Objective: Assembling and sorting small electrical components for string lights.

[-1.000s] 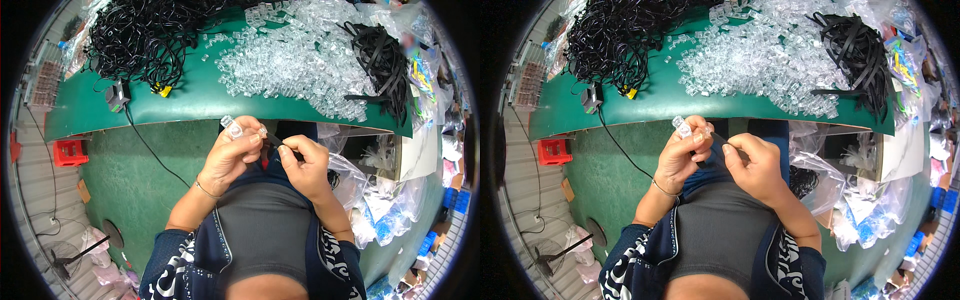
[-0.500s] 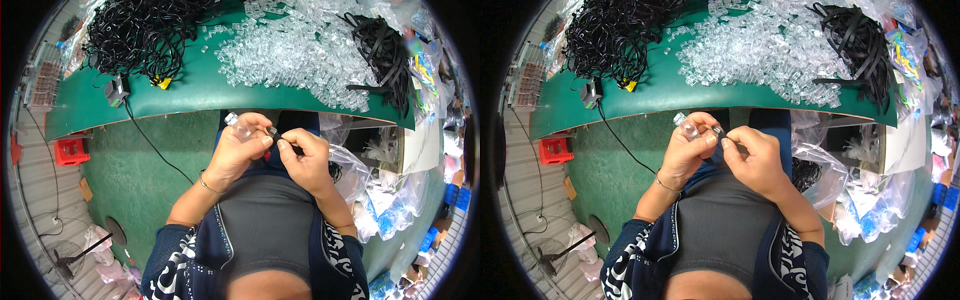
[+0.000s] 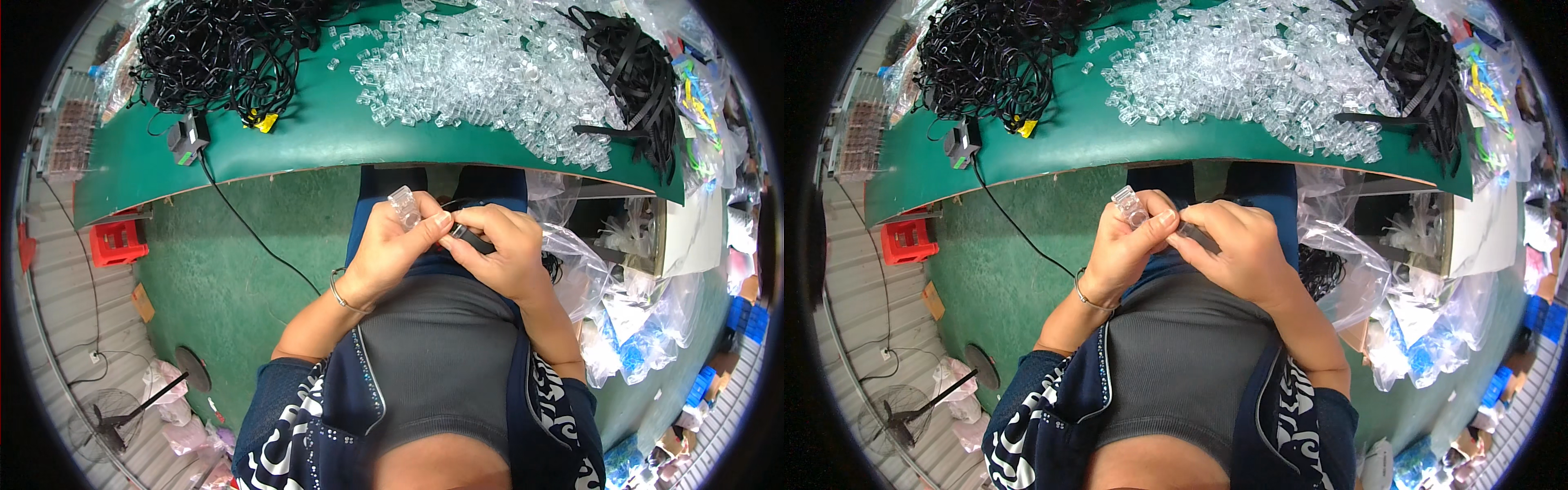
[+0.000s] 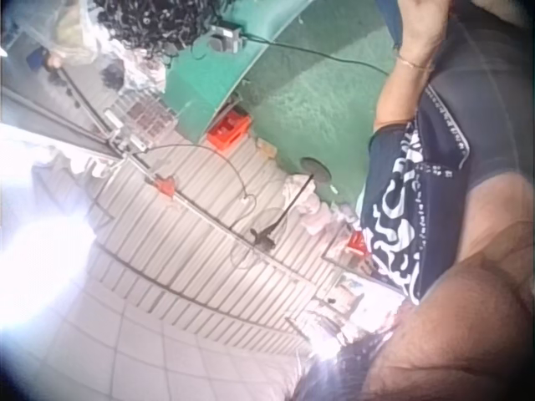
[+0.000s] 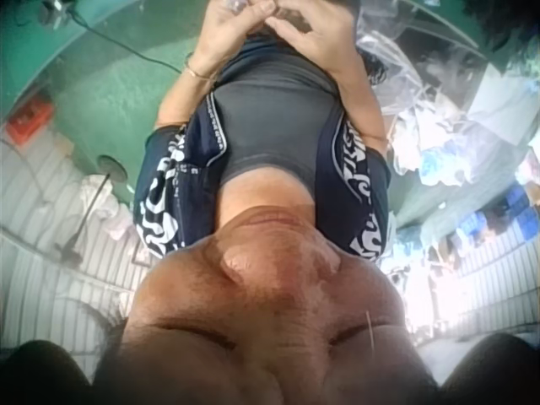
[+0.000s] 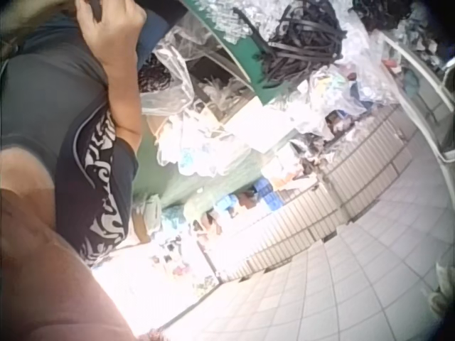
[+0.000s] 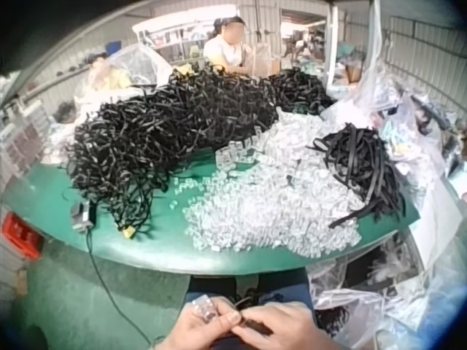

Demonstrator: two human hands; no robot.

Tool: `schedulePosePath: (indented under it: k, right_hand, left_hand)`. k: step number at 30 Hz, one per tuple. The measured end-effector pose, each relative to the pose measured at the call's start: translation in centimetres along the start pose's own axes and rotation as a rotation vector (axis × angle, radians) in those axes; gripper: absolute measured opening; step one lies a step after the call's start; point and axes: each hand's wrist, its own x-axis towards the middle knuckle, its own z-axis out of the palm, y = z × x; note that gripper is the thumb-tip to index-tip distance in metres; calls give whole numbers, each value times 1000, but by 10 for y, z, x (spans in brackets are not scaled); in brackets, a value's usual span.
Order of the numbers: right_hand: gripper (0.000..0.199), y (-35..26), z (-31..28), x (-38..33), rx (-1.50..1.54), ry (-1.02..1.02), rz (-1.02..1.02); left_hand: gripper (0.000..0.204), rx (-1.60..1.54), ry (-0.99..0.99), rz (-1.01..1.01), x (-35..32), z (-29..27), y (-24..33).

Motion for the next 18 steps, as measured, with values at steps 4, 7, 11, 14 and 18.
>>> schedulePosePath:
  k: [4,7,11,14,18]
  right_hand:
    - [19,0,-3,-4,-15,82,1]
    - [19,-1,-7,-10,-8,94,85]
    - [17,0,-7,-11,205,54,278]
    - [14,17,-8,-20,445,125,371]
    - [17,17,-8,-21,719,112,430]
  left_hand:
    - [13,34,37,31,-1,2,2]
    - [14,-1,118,58,1,-3,4]
    - [15,-20,24,-62,2,-7,10]
    - [16,-132,-71,-97,6,-10,7]
    - [25,-85,-159,-91,2,-2,0]
